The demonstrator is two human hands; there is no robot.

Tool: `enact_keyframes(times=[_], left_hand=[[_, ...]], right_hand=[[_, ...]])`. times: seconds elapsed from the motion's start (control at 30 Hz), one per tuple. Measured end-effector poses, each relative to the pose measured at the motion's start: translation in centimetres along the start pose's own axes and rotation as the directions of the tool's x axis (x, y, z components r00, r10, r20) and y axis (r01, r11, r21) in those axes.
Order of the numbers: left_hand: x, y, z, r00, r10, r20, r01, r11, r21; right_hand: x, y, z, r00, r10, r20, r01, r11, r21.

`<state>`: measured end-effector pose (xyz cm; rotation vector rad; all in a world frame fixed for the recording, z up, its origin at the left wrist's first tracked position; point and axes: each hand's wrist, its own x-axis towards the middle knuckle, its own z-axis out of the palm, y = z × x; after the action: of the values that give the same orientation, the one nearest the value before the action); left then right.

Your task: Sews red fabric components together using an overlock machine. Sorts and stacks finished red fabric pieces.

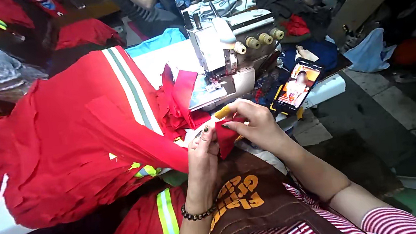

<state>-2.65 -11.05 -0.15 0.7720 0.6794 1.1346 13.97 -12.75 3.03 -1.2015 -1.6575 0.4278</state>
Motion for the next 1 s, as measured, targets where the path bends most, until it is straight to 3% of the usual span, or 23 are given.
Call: enact_keyframes(times=[0.17,0.3,0.37,0.43,0.47,0.53,0.6,0.63,0.73,0.87,1.0], left_hand=[[0.1,0.1,-0.3,1.0,0.022,0.022,-0.024,0.995,0.093],[1.4,1.3,-0.9,0.995,0.091,0.034,-0.097,0.925,0.367],[3.5,3.1,-1.8,0.968,0.132,0.213,-0.233,0.786,0.573],[6.5,5.0,-2.5,0.902,0.146,0.407,-0.405,0.612,0.679],[8.0,5.8,-2.7,0.857,0.145,0.495,-0.491,0.521,0.698],[10.1,6.7,-2.7,0.8,0.123,0.587,-0.583,0.395,0.71],[11.4,6.1,-2.3,0.823,0.131,0.553,-0.567,0.25,0.785],[11.9,5.2,-2.2,0.815,0.16,0.557,-0.576,0.121,0.808],[12.0,2.0,-1.6,0.735,0.318,0.599,-0.578,-0.168,0.798],[8.3,-2.7,0.2,0.737,0.495,0.46,-0.355,-0.295,0.887],[7.6,-4.6,0.5,0.714,0.497,0.493,-0.325,-0.389,0.862]], right_hand=[[0.1,0.3,0.4,1.0,-0.003,-0.019,0.002,1.0,-0.028],[0.6,1.1,1.1,0.995,0.098,0.0,-0.097,0.992,0.079],[1.3,2.0,1.2,0.97,0.201,0.135,-0.233,0.925,0.3],[2.1,3.3,1.7,0.927,0.269,0.261,-0.371,0.747,0.551],[2.5,3.9,2.0,0.912,0.298,0.281,-0.41,0.671,0.618],[3.3,4.9,2.8,0.887,0.398,0.233,-0.449,0.628,0.636],[3.8,5.8,3.6,0.868,0.478,0.137,-0.455,0.653,0.605],[3.9,6.2,4.0,0.865,0.494,0.087,-0.443,0.672,0.593],[3.5,6.5,4.2,0.868,0.497,0.025,-0.424,0.712,0.56],[1.9,7.3,3.5,0.843,0.537,-0.01,-0.451,0.717,0.531],[1.2,7.7,2.3,0.825,0.564,-0.041,-0.453,0.703,0.549]])
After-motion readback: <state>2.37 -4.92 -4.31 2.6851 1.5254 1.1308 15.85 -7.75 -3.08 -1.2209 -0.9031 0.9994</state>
